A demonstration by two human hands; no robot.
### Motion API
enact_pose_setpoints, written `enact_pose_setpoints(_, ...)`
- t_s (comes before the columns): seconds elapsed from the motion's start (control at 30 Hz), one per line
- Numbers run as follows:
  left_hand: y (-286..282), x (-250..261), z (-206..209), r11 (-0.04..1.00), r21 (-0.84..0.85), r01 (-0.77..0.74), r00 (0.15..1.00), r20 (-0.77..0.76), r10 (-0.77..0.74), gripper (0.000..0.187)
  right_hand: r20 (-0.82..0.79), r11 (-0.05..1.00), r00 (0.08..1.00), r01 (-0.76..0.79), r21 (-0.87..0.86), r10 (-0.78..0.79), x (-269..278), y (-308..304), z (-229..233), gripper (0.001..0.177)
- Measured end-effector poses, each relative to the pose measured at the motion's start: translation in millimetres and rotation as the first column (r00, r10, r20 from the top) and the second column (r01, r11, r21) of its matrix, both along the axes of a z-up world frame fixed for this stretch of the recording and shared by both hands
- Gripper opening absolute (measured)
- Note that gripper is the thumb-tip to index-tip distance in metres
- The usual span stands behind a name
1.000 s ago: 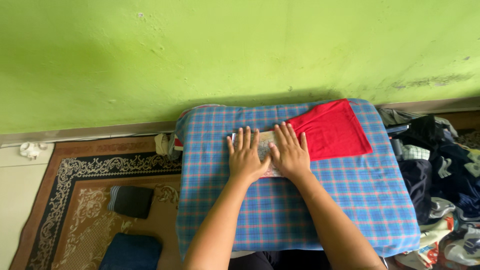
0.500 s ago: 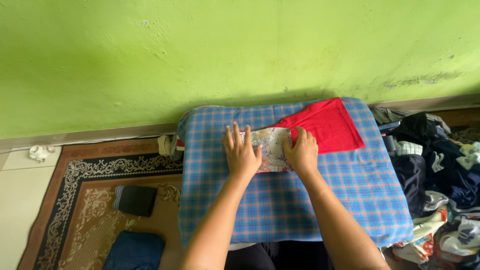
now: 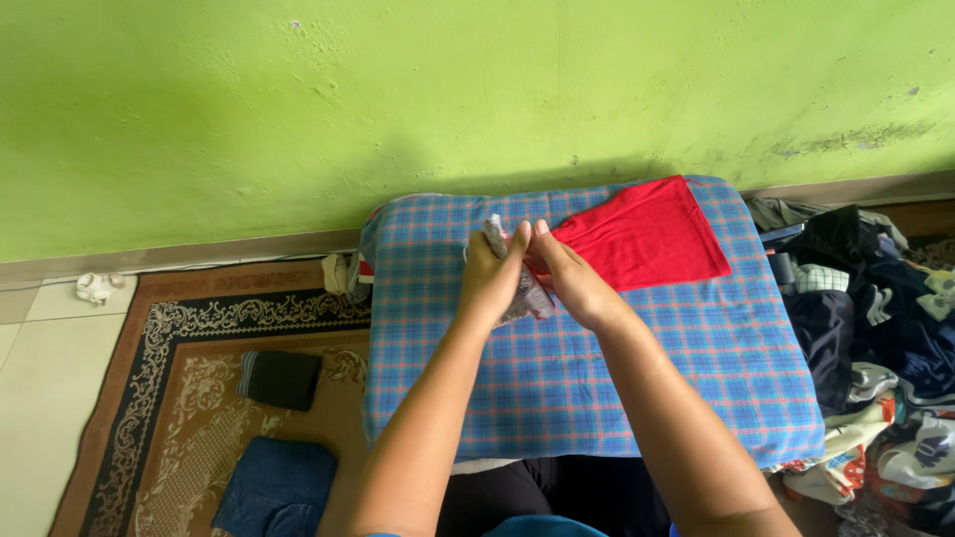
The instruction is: The person folds a red t-shirt and places it on the floor. Then they pick up a patterned baby garment, fold it, and iron it on a blue checkered ironing board. They repeat the process with another patterned garment, folding and ironing each piece before stacking them.
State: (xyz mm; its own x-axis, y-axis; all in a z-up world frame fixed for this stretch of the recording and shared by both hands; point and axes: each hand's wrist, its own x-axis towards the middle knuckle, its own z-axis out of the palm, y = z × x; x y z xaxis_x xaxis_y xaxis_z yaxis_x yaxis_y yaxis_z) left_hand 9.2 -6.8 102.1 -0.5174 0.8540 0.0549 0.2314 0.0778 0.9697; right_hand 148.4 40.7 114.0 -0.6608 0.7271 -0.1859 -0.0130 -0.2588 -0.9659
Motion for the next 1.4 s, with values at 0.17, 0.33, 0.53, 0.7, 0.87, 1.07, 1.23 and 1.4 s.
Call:
enact_pose_setpoints(0.17,1,-18,26,0.997,-0.001,0.078,0.911,0.406,-0.071,0.040,-0.262,0.988,0.961,-0.057,0.143,0.094,14,-5,16,0.067)
enact_pose_setpoints(0.33,22,-1,42,0.980,0.200,0.015,0.712,0.686,-0.151,0.033,-0.222,0.845,0.846,0.519,0.133,-0.485,72,1,-20,0.056)
enact_pose_setpoints(0.53,40,65,16,0.879,0.464,-0.109,0.329,0.851,-0.409,0.031,-0.491,0.838,0.760,0.125,-0.531,-0.426,82,-10,-29,0.086)
enact_pose_setpoints(0.7,11,107,-36,0.979,0.200,-0.023,0.288,0.939,-0.185,0.035,-0.602,0.854,0.702,0.018,-0.520,-0.381,94,31,-36,0.085)
enact_pose_setpoints(0.87,4,95,-70,0.953,-0.038,0.302,0.674,0.715,-0.185,0.032,-0.352,0.842,0.864,0.138,-0.521,-0.360,125,82,-78,0.037)
enact_pose_setpoints(1.07,39,76,-88,0.993,0.054,0.103,0.991,-0.085,-0.099,0.035,-0.298,0.924,0.893,0.254,-0.286,-0.338,171,148,-65,0.035)
enact_pose_setpoints(1.23,61,52,-99,0.974,-0.116,-0.197,0.869,-0.481,0.118,0.062,-0.043,0.936,0.950,0.297,-0.188,-0.310,183,172,-75,0.041)
enact_pose_setpoints(1.4,74,34,-95,0.858,-0.448,-0.251,0.884,-0.468,0.014,0.072,0.293,0.906,0.886,0.407,-0.115,-0.360,191,176,-97,0.041)
